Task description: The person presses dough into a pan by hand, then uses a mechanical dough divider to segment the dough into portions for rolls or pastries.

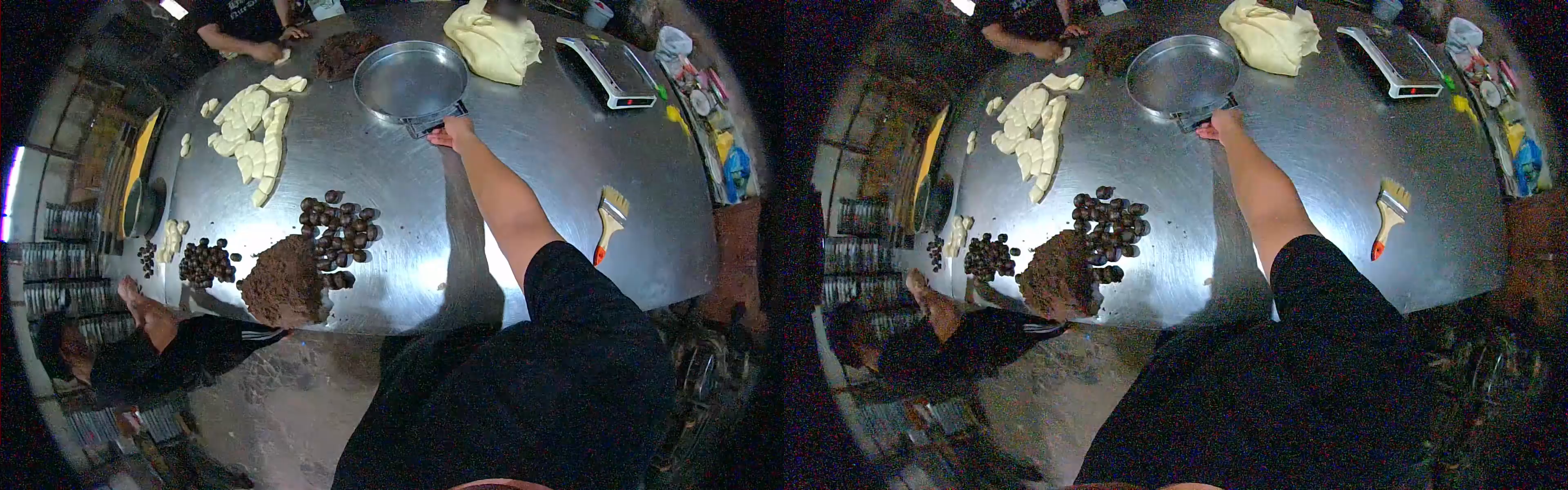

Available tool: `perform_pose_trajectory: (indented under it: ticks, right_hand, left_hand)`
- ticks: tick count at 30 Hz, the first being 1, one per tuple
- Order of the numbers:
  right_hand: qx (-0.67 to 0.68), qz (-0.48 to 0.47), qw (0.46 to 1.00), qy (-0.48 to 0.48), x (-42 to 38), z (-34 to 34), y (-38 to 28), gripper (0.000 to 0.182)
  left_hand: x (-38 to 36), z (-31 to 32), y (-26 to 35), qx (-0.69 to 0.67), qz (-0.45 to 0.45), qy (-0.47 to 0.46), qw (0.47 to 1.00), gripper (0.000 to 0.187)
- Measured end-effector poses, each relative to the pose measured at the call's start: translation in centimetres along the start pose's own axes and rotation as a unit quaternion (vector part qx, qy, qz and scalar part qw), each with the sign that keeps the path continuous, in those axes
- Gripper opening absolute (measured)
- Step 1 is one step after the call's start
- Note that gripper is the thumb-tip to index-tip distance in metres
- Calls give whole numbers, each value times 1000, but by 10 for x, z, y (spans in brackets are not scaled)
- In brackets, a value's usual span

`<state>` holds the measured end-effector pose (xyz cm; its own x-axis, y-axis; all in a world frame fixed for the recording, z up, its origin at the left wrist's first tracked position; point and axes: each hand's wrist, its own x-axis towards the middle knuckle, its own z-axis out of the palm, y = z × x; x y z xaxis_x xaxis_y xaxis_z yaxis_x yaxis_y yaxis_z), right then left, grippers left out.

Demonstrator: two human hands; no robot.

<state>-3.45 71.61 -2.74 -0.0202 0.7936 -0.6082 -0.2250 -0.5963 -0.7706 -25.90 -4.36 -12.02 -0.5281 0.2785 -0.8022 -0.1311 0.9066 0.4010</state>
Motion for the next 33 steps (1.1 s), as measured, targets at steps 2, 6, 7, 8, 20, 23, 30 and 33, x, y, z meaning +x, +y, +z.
perform_pose_trajectory:
  ticks: [2,6,7,8,20,23,30,33]
  right_hand:
    - [5,3,1000,-6,-2,-8,-2,25]
    - [-25,-1,999,23,-11,-15,-5,27]
    - [-30,5,999,32,-15,-16,-7,28]
    - [-26,2,999,28,-17,-16,-10,28]
    - [-56,-22,997,41,-9,-15,-8,20]
    - [-23,-25,997,74,-12,-16,-8,19]
    - [-106,-18,987,123,-12,-39,14,22]
    - [-93,-54,991,81,-77,-51,26,24]
  left_hand:
    - [1,0,22,-9,29,9,999,27]
    - [-8,3,57,-20,75,17,997,28]
    - [-10,5,61,-21,79,16,996,28]
    - [-13,6,63,-21,84,17,996,28]
    - [-43,21,-7,14,4,-3,1000,30]
    - [-47,21,-21,22,-9,-6,1000,31]
    - [-23,24,47,14,129,19,991,32]
    - [-32,30,147,37,391,84,916,28]
